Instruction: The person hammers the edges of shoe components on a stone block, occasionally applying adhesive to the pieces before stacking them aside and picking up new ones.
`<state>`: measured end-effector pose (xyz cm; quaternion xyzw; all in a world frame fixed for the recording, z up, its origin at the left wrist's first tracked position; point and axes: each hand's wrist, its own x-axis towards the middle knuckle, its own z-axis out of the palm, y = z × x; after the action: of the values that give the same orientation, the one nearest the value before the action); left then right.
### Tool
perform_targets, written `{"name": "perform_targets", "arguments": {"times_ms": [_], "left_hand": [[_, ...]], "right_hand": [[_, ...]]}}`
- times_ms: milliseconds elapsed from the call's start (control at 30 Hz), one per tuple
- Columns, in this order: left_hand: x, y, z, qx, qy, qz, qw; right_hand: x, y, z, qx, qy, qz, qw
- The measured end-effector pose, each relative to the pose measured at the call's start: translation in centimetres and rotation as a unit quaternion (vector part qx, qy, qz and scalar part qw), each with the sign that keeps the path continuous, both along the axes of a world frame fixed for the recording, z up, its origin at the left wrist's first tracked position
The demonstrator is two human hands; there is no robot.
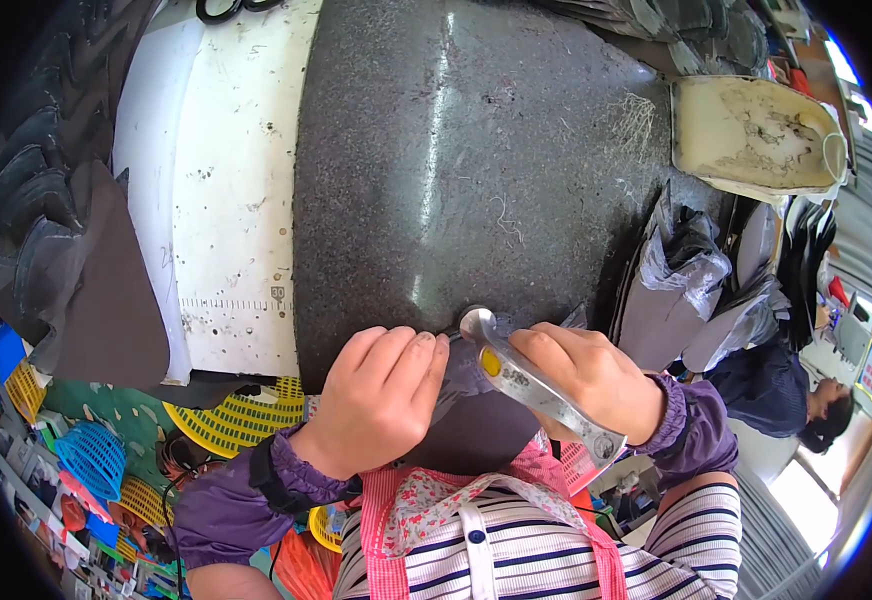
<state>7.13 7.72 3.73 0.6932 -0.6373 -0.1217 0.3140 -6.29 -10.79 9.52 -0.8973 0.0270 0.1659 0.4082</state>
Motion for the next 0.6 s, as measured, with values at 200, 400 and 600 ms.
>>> {"name": "perform_targets", "arguments": {"times_ms": [200, 400, 600], "left_hand": [[-0.3, 1.2, -1.0, -0.012, 0.062, 0.058, 0.996], [-1.0, 1.7, -0.9, -0.022, 0.056, 0.08, 0.995], [-1.5, 1.6, -0.4, -0.01, -0.009, 0.071, 0.997]], "right_hand": [[0.5, 0.6, -0.1, 0.003, -0.001, 0.016, 1.0], [0.5, 0.6, 0.0, -0.005, 0.012, 0.021, 1.0], [1.0, 0.9, 0.0, 0.016, -0.008, 0.026, 1.0]]}}
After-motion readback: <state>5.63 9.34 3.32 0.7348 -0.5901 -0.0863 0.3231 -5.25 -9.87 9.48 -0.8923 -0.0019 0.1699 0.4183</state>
